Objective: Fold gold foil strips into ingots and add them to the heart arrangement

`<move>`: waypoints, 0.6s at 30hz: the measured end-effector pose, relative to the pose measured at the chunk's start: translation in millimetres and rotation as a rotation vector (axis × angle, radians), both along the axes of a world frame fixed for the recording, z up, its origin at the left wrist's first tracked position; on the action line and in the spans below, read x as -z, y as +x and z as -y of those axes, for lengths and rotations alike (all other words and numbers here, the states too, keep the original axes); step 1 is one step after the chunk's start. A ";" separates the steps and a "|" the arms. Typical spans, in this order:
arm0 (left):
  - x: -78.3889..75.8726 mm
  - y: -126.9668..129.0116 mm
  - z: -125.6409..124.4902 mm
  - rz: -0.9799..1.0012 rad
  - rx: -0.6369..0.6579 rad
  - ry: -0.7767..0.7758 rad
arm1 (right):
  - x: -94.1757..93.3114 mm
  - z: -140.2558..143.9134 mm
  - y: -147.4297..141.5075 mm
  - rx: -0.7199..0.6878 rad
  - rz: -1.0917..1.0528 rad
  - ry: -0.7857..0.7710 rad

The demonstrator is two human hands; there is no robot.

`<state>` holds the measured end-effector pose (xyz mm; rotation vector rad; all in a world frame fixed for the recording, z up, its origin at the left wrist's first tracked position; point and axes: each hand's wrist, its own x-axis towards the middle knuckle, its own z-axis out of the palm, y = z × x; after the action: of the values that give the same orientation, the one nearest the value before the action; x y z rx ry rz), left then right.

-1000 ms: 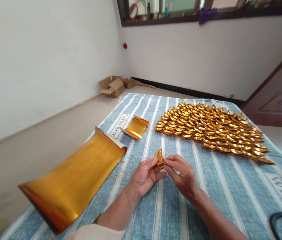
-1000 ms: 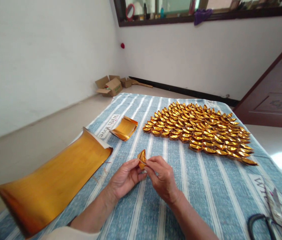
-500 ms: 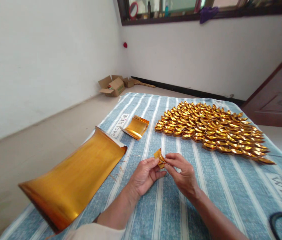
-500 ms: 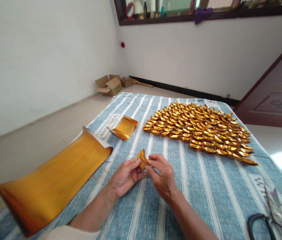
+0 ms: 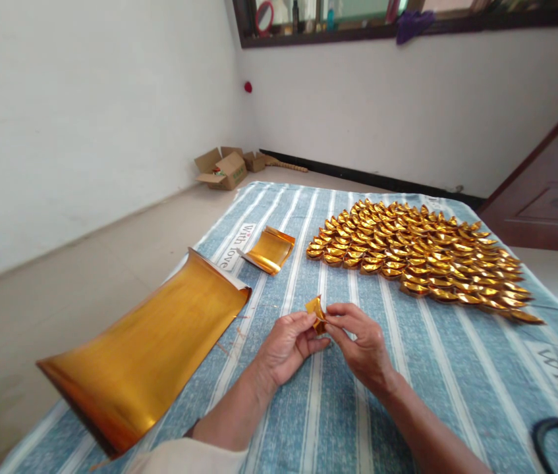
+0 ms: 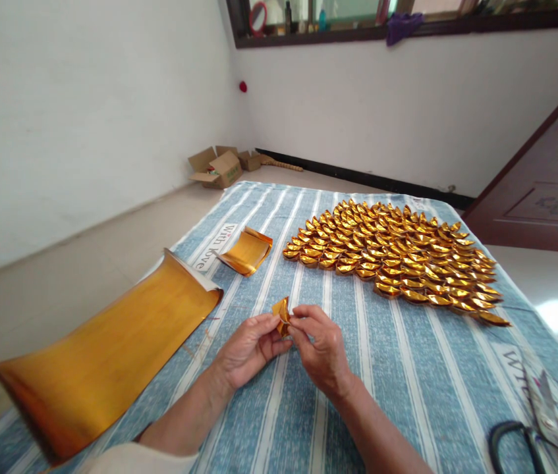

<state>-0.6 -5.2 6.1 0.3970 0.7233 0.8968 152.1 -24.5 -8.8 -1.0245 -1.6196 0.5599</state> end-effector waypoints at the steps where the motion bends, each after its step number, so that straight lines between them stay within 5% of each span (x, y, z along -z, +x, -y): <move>1: 0.3 0.1 0.0 0.001 0.002 -0.001 | 0.0 0.1 -0.1 0.003 0.000 -0.003; 18: 1.6 1.5 0.3 0.020 -0.004 0.029 | 0.4 0.9 -5.6 0.082 -0.038 -0.009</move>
<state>0.9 -5.5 4.5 0.4118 0.6933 0.9153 146.6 -25.4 -9.2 -1.0762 -1.5360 0.5288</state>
